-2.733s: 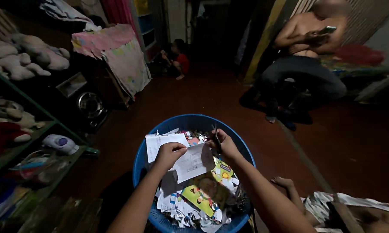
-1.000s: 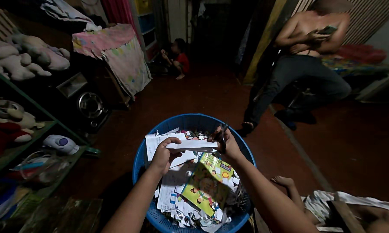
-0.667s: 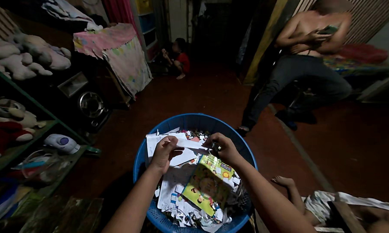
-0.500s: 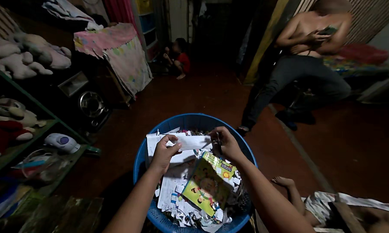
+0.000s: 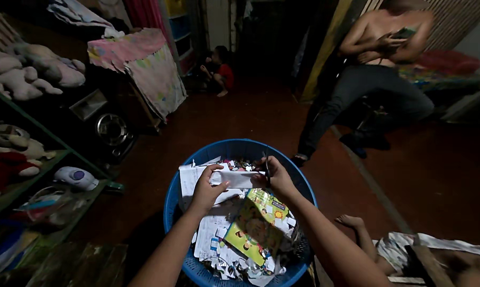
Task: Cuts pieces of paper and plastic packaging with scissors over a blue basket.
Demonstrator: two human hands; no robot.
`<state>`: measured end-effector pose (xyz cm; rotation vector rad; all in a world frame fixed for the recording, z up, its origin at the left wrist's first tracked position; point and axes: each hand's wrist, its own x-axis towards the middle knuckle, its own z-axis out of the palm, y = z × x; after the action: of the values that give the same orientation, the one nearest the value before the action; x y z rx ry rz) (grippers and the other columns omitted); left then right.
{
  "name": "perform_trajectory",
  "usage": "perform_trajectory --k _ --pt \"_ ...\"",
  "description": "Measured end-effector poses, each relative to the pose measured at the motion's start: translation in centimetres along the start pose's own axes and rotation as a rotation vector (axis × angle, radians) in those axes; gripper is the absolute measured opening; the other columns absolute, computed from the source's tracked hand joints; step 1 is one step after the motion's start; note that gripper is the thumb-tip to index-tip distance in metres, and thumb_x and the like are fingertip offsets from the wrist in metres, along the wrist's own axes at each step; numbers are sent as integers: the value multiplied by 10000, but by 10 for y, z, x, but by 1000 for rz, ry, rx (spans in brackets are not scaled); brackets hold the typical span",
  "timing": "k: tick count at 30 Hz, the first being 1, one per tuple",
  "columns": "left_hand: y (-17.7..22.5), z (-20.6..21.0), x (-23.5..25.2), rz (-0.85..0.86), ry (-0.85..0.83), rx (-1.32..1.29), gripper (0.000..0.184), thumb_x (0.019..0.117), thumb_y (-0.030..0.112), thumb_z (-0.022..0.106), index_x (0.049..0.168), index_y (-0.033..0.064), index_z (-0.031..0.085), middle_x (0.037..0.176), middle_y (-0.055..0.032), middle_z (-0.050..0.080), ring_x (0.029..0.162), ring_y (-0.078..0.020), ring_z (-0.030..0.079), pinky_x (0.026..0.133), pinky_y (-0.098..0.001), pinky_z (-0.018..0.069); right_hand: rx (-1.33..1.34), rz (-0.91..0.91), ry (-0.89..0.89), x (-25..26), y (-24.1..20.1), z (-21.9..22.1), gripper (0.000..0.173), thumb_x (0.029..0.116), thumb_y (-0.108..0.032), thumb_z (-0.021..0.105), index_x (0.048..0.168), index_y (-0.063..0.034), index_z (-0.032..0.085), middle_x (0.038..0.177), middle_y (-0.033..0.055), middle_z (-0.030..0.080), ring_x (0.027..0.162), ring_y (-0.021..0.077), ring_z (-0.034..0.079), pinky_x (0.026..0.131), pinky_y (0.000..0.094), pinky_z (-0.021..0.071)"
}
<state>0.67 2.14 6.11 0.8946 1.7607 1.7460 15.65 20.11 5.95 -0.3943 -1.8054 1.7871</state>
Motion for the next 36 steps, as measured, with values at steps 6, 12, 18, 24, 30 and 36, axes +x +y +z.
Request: perform_trajectory --k 6,12,18,24,30,36 --pt "-6 -11 6 2 -72 183 622 800 25 804 1364 49 542 1289 -174 581 1013 -201 671 837 -354 599 -40 12 61 0 -2 -1 398 824 26 762 1154 2 542 929 34 664 768 69 656 708 246 575" --pt "0 -19 6 -110 -250 223 599 891 154 748 1422 56 488 1111 -95 687 922 -154 691 793 -329 596 -68 57 -26 3 -3 -6 435 833 22 746 1204 -9 522 925 32 670 766 79 664 707 257 577" --pt "-2 -8 0 37 -320 476 280 1002 233 642 1187 33 707 1011 -67 720 876 -87 674 848 -291 557 -210 50 -186 0 0 -1 422 853 13 713 1240 18 543 966 51 685 806 77 666 743 267 571" --pt "-5 -5 1 51 -270 520 209 1003 240 646 1048 67 753 894 -3 712 768 -22 628 755 -237 531 -156 33 -212 0 6 2 438 849 10 728 1237 -3 526 1003 56 714 861 106 695 762 280 578" --pt "-5 2 -2 35 -295 563 226 997 238 644 1071 54 754 979 -42 741 872 -81 682 856 -317 555 -200 16 -248 -5 5 15 434 834 1 760 1219 28 561 1007 74 706 891 123 698 819 304 590" --pt "-6 4 -2 35 -330 562 206 992 203 649 1059 42 758 1070 -56 742 959 -88 694 925 -312 551 -219 12 -270 -7 9 20 366 866 -17 737 1190 26 571 945 46 690 816 75 675 775 262 579"
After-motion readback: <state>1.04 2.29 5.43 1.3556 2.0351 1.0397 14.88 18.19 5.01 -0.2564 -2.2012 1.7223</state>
